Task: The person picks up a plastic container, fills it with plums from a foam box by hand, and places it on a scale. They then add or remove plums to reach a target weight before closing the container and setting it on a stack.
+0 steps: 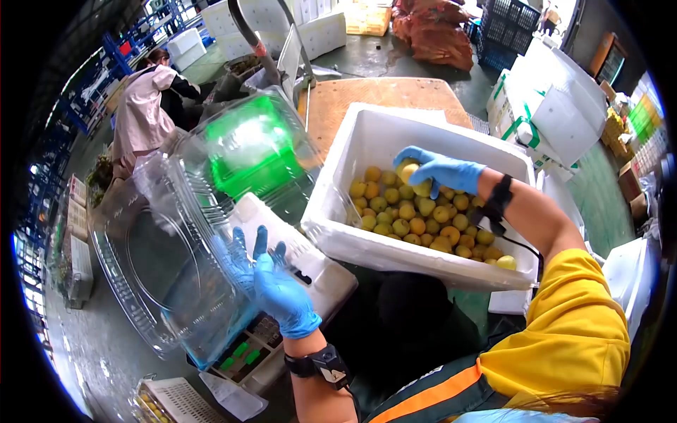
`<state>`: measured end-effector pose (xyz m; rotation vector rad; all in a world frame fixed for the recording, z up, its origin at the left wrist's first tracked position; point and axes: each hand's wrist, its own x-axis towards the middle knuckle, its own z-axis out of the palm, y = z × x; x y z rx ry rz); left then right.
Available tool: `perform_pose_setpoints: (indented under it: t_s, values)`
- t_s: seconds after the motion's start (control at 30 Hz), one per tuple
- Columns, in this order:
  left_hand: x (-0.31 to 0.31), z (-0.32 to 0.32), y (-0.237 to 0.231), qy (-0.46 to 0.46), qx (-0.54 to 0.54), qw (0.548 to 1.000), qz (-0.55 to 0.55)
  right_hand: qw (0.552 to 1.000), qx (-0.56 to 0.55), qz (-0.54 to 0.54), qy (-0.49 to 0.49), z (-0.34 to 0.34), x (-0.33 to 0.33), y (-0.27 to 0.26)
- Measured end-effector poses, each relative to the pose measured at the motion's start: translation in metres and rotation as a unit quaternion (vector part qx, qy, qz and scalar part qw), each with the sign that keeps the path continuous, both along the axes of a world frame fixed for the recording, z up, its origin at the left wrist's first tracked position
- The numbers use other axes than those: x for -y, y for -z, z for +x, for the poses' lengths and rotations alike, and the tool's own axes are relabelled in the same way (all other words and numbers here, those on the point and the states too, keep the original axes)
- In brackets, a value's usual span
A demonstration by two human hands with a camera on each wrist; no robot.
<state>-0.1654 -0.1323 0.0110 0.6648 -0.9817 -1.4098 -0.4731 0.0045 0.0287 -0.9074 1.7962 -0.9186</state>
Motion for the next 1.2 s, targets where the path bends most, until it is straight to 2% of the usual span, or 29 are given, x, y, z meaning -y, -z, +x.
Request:
perform_pose_setpoints:
  t_s: [0.07,0.1,0.13,0.23,0.27,0.37,0.43,0.47,0.53,0.6,0.63,0.67,0.77,0.8,0.9,0.93,0.97,1.03,1.07,1.1,1.17,1.2]
  values:
    - [-0.007,-0.001,-0.005,0.041,0.022,0.999,-0.020,0.965,0.238,-0.111,0.010,-0.013,-0.014,-0.016]
    - [-0.010,-0.003,-0.008,0.062,0.033,0.997,-0.031,0.927,0.335,-0.169,0.002,-0.004,-0.021,-0.035]
    - [-0.016,-0.009,-0.014,0.054,0.043,0.997,-0.021,0.914,0.351,-0.204,0.014,0.008,-0.022,-0.053]
    - [-0.029,-0.013,-0.022,0.106,0.066,0.991,-0.047,0.855,0.441,-0.269,-0.039,0.033,-0.016,-0.086]
    - [-0.031,-0.015,-0.020,0.108,0.075,0.991,-0.031,0.849,0.454,-0.265,-0.059,0.037,-0.011,-0.090]
    - [-0.039,-0.016,-0.017,0.171,0.061,0.983,-0.018,0.902,0.333,-0.249,-0.121,0.046,0.011,-0.089]
    - [-0.041,-0.015,-0.013,0.212,0.050,0.976,-0.008,0.949,0.156,-0.209,-0.177,0.058,0.024,-0.096]
    - [-0.042,-0.014,-0.011,0.219,0.050,0.974,0.009,0.956,0.094,-0.204,-0.190,0.068,0.029,-0.095]
    - [-0.042,-0.013,-0.007,0.230,0.064,0.971,0.020,0.947,-0.046,-0.217,-0.233,0.082,0.036,-0.088]
    - [-0.041,-0.015,0.006,0.199,0.106,0.973,-0.047,0.927,-0.120,-0.257,-0.246,0.082,0.043,-0.069]
    - [-0.040,-0.015,0.007,0.208,0.085,0.974,-0.020,0.915,-0.159,-0.275,-0.249,0.081,0.046,-0.061]
    - [-0.040,-0.016,0.007,0.216,0.064,0.974,0.007,0.917,-0.174,-0.273,-0.235,0.080,0.048,-0.058]
    - [-0.038,-0.019,0.006,0.222,0.031,0.973,0.064,0.965,0.037,-0.230,-0.122,0.082,0.049,-0.063]
    - [-0.036,-0.020,0.007,0.221,0.018,0.972,0.078,0.948,0.000,-0.282,-0.147,0.080,0.052,-0.060]
    - [-0.034,-0.026,0.021,0.172,0.003,0.985,0.028,0.950,-0.092,-0.242,-0.174,0.083,0.053,-0.067]
    - [-0.035,-0.024,0.022,0.166,0.058,0.984,-0.025,0.941,-0.110,-0.235,-0.216,0.081,0.055,-0.062]
    - [-0.035,-0.023,0.022,0.159,0.113,0.978,-0.078,0.921,-0.167,-0.248,-0.250,0.083,0.054,-0.060]
    - [-0.037,-0.020,0.018,0.172,0.122,0.974,-0.083,0.866,-0.279,-0.271,-0.314,0.090,0.053,-0.062]
    - [-0.039,-0.020,0.009,0.192,0.077,0.978,-0.033,0.867,-0.326,-0.179,-0.331,0.099,0.051,-0.076]
    - [-0.040,-0.020,0.005,0.210,0.032,0.977,0.017,0.843,-0.365,-0.157,-0.363,0.104,0.052,-0.077]
    - [-0.040,-0.021,0.005,0.207,0.039,0.978,-0.001,0.784,-0.439,-0.108,-0.425,0.111,0.055,-0.077]
    - [-0.039,-0.019,0.002,0.212,0.035,0.977,0.010,0.792,-0.414,-0.093,-0.438,0.111,0.058,-0.081]
